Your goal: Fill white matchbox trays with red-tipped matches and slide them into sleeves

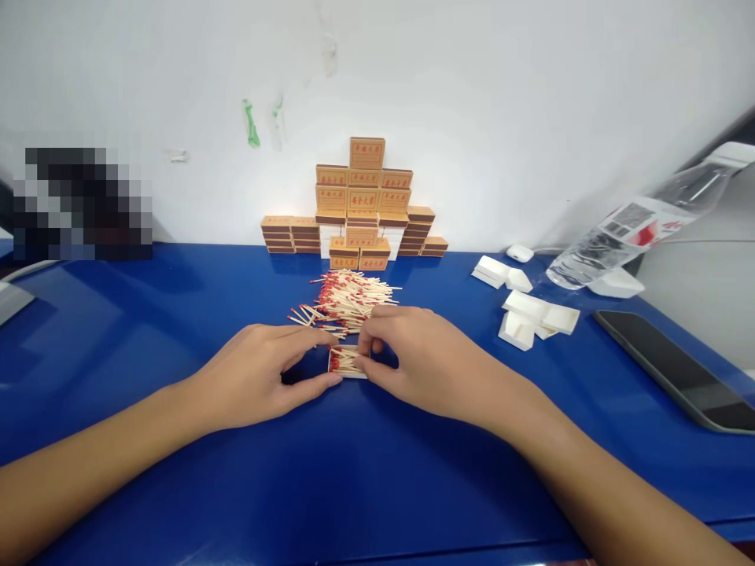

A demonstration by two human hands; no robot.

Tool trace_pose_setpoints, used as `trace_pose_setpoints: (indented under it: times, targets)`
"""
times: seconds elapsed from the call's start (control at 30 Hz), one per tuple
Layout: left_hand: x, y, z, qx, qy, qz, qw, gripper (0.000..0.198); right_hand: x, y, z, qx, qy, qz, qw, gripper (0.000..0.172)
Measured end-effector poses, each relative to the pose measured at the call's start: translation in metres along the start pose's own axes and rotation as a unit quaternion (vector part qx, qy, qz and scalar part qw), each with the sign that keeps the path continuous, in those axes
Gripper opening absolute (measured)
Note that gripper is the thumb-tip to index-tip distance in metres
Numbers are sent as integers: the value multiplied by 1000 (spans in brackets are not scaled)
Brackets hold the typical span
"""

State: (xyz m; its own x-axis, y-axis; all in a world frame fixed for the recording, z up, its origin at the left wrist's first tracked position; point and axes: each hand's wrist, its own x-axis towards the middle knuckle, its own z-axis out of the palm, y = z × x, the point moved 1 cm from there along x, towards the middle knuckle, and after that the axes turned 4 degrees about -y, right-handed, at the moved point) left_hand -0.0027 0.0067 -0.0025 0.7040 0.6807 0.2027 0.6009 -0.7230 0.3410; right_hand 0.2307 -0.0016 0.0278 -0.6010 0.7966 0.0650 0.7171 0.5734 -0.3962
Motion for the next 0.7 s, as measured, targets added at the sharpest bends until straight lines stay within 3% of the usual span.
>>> trace_pose_setpoints:
  times: [0.3,0.43,0.57,0.7]
  targets:
    - [-1,-1,0,4,2,9,1000,31,2,5,2,16,-9,-35,999,12]
    - [0,-1,-1,4,-1,8,1000,31,2,6,3,12,16,-44,999,5]
    - [0,0,-2,2,-12,2,1000,31,3,3,4,30,37,-76,996,9]
    - [1,0,-3,4,-22,2,1000,26,4,-3,9,59,16,-93,994,13]
